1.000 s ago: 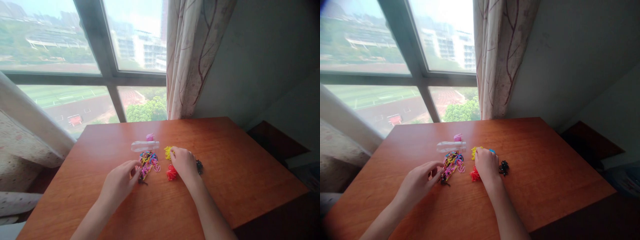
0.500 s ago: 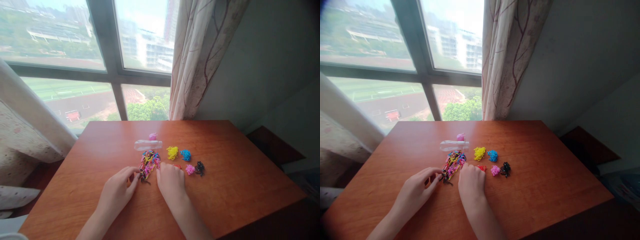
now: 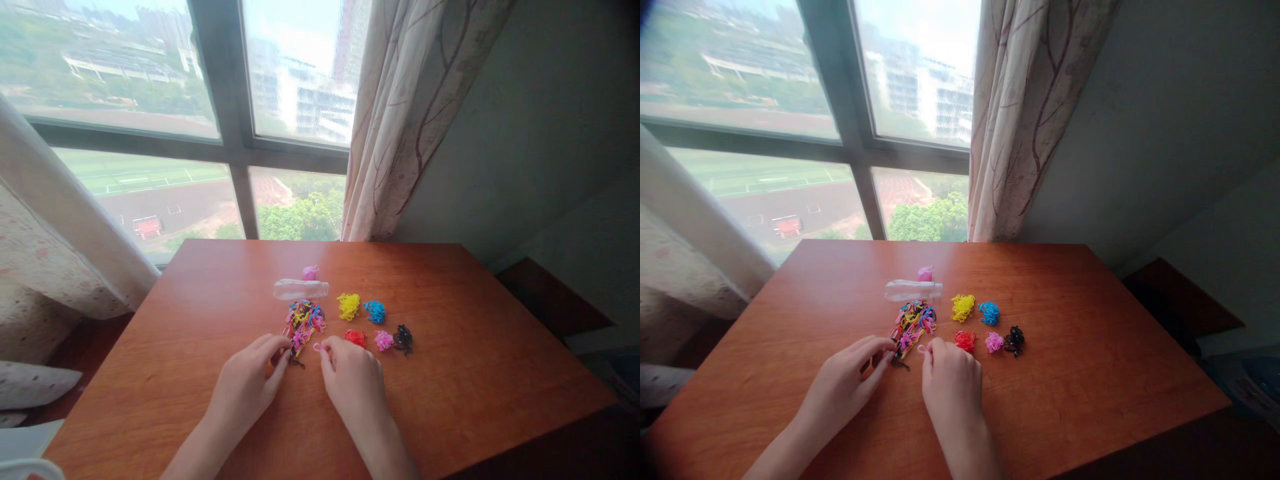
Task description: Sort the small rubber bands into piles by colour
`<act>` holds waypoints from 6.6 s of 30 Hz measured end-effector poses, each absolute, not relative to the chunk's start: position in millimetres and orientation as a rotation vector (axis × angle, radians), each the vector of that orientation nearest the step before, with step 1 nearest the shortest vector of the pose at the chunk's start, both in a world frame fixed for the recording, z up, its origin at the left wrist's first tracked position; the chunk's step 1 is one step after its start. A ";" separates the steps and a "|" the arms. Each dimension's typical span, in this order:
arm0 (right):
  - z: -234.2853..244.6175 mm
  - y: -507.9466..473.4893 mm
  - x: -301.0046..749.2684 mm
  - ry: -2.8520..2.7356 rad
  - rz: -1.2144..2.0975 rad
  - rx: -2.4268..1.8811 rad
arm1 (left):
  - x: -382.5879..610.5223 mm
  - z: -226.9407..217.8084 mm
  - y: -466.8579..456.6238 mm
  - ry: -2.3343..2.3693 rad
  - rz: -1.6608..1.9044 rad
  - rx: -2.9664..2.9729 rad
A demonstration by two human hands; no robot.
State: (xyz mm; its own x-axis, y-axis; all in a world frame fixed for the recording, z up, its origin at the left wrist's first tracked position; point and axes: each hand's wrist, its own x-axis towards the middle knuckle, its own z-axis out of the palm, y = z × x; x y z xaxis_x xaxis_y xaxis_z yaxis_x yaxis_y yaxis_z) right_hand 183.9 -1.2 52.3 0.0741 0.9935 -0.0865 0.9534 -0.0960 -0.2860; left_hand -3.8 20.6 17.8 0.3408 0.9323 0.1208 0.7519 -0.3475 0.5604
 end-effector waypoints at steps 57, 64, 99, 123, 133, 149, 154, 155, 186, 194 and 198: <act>12.3 -40.1 310.8 -1.607 0.191 -2.082 | 114.7 58.0 35.4 1.053 0.249 2.575; 5.2 -50.3 316.6 -1.574 0.194 -2.112 | 155.8 54.5 54.2 1.033 0.184 2.640; 37.4 -6.6 176.6 -2.075 0.431 -1.957 | -7.9 21.6 29.9 1.539 0.435 2.177; 24.3 -30.6 210.9 -1.880 0.409 -1.842 | -4.2 28.4 15.1 1.371 0.339 2.238; 23.7 -39.8 297.7 -1.641 0.187 -2.018 | -6.5 17.1 8.9 1.432 0.316 2.269; 13.9 -24.5 338.7 -1.520 0.025 -2.181 | -8.7 17.8 12.1 1.380 0.414 2.179; 15.7 -28.0 334.0 -1.502 0.038 -2.105 | -7.8 21.0 11.5 1.373 0.512 2.140; 16.2 -29.5 331.3 -1.505 0.048 -2.093 | -7.7 22.0 11.4 1.368 0.539 2.134; -4.7 -71.8 234.0 -1.816 0.318 -1.750 | 215.2 56.3 87.9 0.787 0.176 2.681; 0.1 -65.5 207.6 -1.901 0.381 -1.714 | 142.6 76.2 78.0 0.961 0.303 2.586; 2.5 -60.2 187.0 -1.943 0.436 -1.724 | 71.1 71.7 63.7 1.177 0.358 2.506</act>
State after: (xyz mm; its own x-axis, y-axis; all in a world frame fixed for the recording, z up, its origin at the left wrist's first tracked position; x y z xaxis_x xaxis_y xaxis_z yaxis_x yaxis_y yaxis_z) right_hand 187.0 -60.2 2.5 -0.0708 0.9853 0.1556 0.8244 0.1456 -0.5470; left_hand 71.1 63.7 71.7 0.6232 0.7781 0.0785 0.6902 -0.5944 0.4127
